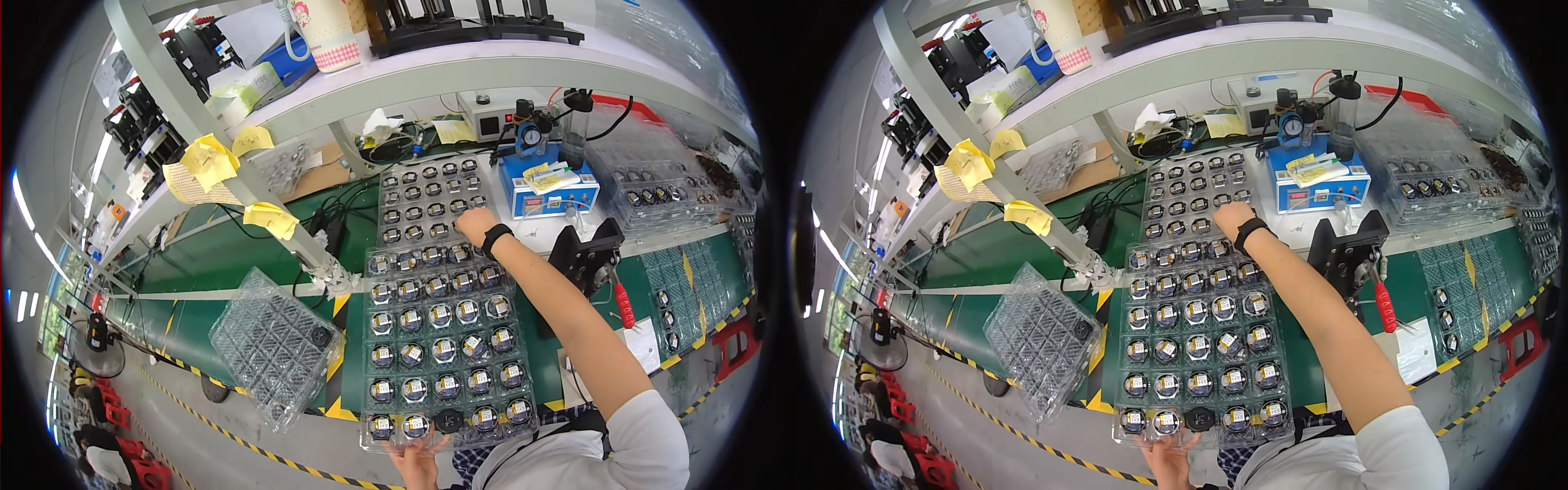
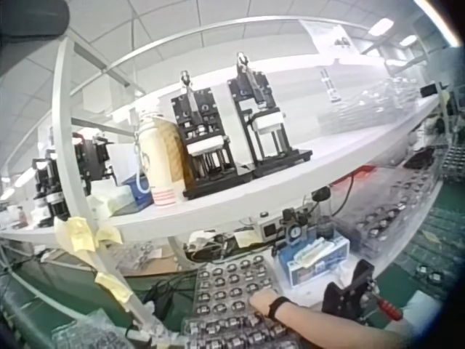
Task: Manual assembly of small electronic components into fixtures and organizing them into trays on a production line.
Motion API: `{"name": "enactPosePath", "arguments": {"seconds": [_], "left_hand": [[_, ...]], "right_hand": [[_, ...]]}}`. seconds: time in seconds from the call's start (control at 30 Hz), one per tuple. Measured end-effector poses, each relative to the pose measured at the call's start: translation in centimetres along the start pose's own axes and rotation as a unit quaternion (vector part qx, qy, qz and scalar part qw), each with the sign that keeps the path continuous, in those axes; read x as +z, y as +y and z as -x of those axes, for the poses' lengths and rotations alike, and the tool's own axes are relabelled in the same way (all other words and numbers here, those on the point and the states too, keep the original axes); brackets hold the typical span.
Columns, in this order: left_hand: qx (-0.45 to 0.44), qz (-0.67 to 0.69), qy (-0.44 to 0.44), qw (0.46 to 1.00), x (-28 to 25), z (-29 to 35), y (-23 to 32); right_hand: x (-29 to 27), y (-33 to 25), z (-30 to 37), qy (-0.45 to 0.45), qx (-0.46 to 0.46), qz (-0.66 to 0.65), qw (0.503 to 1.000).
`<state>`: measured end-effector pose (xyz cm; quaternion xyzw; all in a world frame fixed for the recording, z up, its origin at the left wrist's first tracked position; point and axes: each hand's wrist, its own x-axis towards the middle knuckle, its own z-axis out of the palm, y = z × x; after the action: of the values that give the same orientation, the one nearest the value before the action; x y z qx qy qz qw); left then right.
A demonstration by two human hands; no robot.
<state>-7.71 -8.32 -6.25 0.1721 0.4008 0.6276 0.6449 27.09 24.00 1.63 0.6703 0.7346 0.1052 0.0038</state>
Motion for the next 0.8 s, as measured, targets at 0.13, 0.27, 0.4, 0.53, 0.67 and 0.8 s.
{"name": "enactPosePath", "arguments": {"seconds": [0.13, 0.27, 0.4, 0.53, 0.67, 0.8], "left_hand": [[-0.011, -0.027, -0.001, 1.000, -0.5, -0.1, 0.0], [-0.056, -0.090, 0.027, 0.994, -1.2, 0.5, -0.1], [-0.035, -0.072, -0.035, 0.996, -2.2, 0.8, -0.5], [-0.062, 0.042, -0.035, 0.997, -2.4, 0.6, -0.7], [-0.031, -0.037, -0.036, 0.998, -2.2, 0.9, -0.6], [-0.047, -0.093, 0.018, 0.994, -2.0, 1.0, -0.3]], "right_hand": [[-0.4, 0.2, -0.1, -0.006, -0.018, -0.007, 1.000], [-0.2, 0.2, -0.3, -0.008, -0.015, 0.010, 1.000], [-0.1, -0.1, -0.6, -0.009, -0.014, 0.015, 1.000], [-0.3, 0.2, -0.6, 0.001, -0.027, 0.013, 1.000], [-0.5, 0.1, -0.5, 0.007, -0.033, 0.014, 0.999], [-1.1, -0.5, -0.5, -0.021, -0.024, 0.027, 0.999]]}}
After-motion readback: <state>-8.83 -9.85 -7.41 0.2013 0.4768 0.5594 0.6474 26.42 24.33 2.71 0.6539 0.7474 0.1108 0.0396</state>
